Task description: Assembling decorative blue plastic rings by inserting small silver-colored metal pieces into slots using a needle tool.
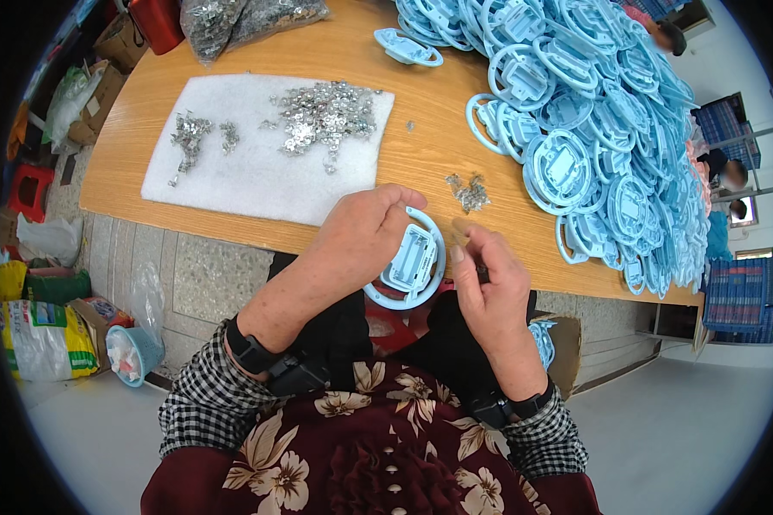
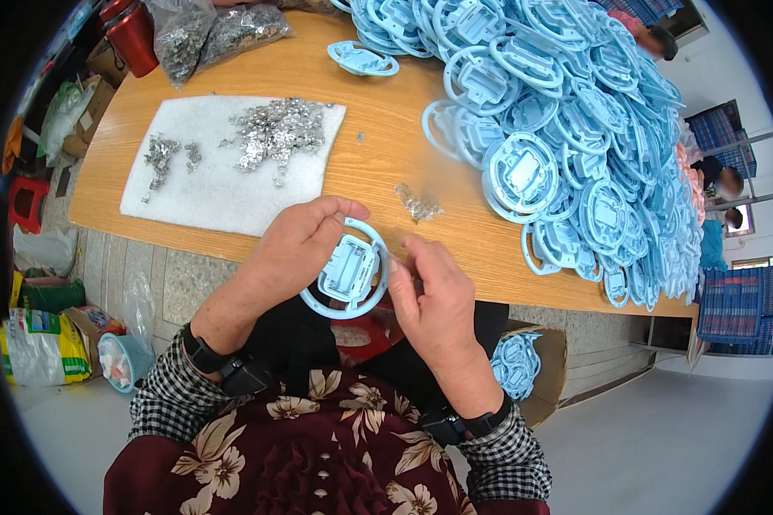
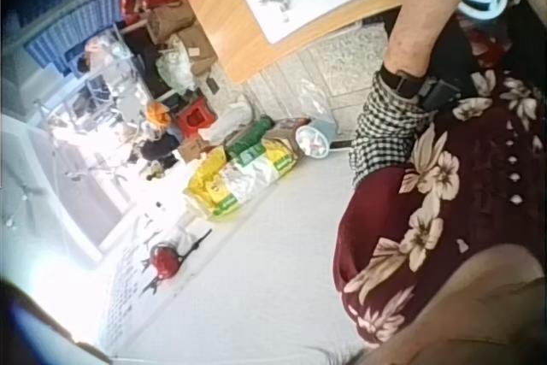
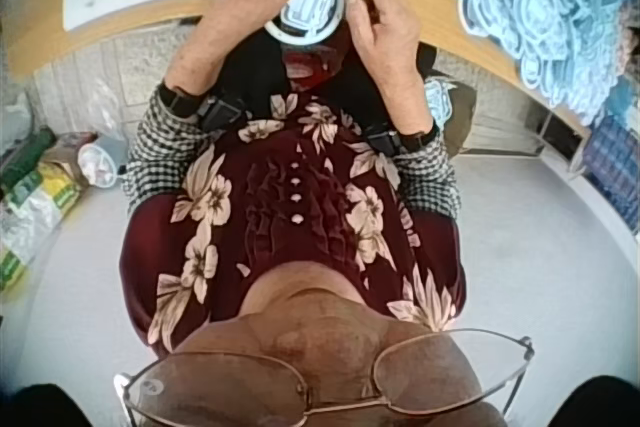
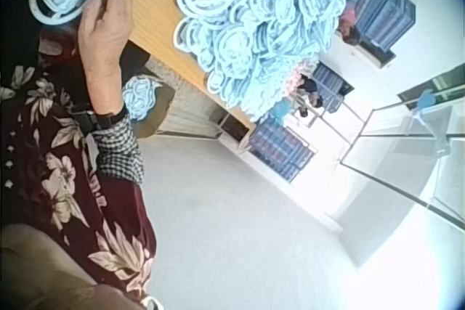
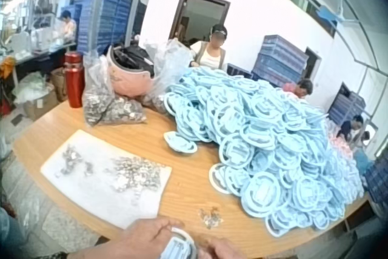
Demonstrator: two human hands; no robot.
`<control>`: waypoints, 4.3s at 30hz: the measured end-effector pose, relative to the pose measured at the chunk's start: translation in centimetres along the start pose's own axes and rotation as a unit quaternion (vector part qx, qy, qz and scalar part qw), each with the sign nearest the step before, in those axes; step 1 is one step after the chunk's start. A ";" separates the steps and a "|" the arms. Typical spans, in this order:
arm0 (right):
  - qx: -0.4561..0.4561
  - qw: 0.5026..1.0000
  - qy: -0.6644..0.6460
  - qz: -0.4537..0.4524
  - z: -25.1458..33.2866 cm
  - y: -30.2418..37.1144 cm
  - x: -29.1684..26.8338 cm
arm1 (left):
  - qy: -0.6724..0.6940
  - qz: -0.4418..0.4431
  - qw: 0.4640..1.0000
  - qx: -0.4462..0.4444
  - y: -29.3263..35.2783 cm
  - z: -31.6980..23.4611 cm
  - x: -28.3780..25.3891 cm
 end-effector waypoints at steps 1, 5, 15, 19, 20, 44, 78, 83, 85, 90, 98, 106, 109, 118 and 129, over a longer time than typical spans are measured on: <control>0.028 0.999 -0.002 -0.029 -0.4 0.0 -0.2 | 0.026 0.001 1.000 -0.003 0.1 0.0 0.0; 0.233 0.939 -0.248 0.057 -1.9 0.6 0.9 | 0.154 0.014 0.987 -0.051 0.9 -0.5 0.2; 0.378 0.795 -0.429 0.203 -1.7 1.1 1.1 | 0.012 0.077 0.991 0.112 2.0 -3.2 -0.2; 0.368 0.810 -0.410 0.200 -1.3 1.1 1.0 | -0.098 0.103 0.977 0.156 2.4 -3.8 0.1; 0.366 0.815 -0.403 0.199 -1.1 1.0 1.0 | -0.099 0.103 0.977 0.156 2.5 -3.9 0.3; 0.243 0.883 -0.351 0.196 2.4 -1.8 1.7 | 0.407 0.082 0.903 -0.113 4.0 -1.3 1.4; 0.090 0.972 -0.141 0.164 4.9 -8.8 8.1 | 0.291 -0.077 0.951 -0.070 7.7 1.7 -8.2; 0.118 0.951 -0.193 0.209 6.7 -7.0 5.2 | 0.088 -0.090 0.992 -0.004 5.8 0.7 -8.4; 0.054 0.966 -0.124 0.218 7.1 -6.6 4.8 | 0.060 -0.092 0.994 0.005 5.0 0.9 -8.1; 0.015 0.978 -0.059 0.199 7.7 -6.2 4.7 | 0.030 -0.074 0.997 -0.013 3.9 1.0 -7.4; -0.049 0.984 0.000 0.169 7.5 -5.6 5.4 | 0.003 -0.058 0.998 -0.037 3.8 1.3 -6.9; -0.144 0.982 0.064 0.100 8.1 -2.5 6.1 | -0.020 -0.035 0.997 -0.060 3.5 1.2 -7.0; -0.118 0.981 0.090 0.128 7.6 -2.0 5.5 | 0.009 -0.052 0.997 -0.048 3.7 1.8 -7.1; -0.020 0.998 0.021 0.048 5.1 -3.6 4.0 | 0.053 -0.063 0.996 -0.022 4.0 1.5 -6.8; 0.351 0.810 -0.392 0.261 1.9 -1.6 5.2 | 0.275 0.062 0.959 -0.033 5.1 0.4 -5.0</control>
Point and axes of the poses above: each hand's wrist, its own y-axis away from the middle knuckle, its own x-axis out of the palm, z = x × y, the point moved 5 cm from there along -y, towards the middle knuckle, and after that the axes turned 8 degrees about x, right-handed, at the moved point
